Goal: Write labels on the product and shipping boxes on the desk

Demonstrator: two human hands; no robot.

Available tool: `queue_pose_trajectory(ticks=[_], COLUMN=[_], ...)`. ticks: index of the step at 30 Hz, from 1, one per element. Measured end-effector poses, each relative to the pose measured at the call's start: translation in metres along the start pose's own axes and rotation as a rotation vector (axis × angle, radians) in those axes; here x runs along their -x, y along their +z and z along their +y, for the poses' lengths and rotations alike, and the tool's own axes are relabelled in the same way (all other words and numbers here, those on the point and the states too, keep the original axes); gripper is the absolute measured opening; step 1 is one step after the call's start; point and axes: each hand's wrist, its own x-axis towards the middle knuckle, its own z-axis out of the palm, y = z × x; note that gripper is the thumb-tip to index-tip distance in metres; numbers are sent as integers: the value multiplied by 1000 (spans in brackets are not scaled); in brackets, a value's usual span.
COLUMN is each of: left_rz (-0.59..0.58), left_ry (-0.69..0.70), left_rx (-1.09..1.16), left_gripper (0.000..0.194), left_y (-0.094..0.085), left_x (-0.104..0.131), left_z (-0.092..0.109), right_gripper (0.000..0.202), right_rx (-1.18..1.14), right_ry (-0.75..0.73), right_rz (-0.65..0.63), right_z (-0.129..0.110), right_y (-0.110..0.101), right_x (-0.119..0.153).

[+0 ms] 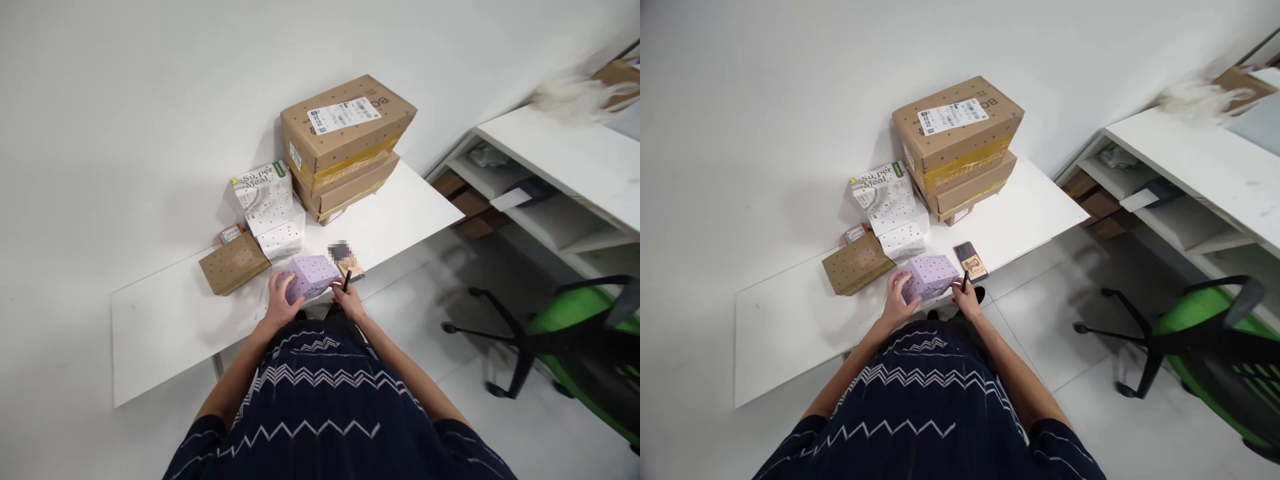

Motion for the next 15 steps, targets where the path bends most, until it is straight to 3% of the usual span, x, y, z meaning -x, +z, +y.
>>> queue_pose_trajectory(ticks=[3,6,11,15], left_rz=[-60,-148,-277,-300], left_ry=[-24,-62,-136,-133], left_rx=[-73,-129,-94,-9], left_gripper=[72,73,72,80], left_y=[5,10,15,12], left_x=[-17,-37,-61,-59], left_z=[-3,-8,-22,-32], right_gripper=[28,26,26,37], right_rx=[-158,-195,-78,11], right_ry=[178,256,158,11], right_rz=[50,135,197,145], right_z=[8,10,0,-16], right_y=[10,20,20,22], right_x=[-17,-25,-29,-30])
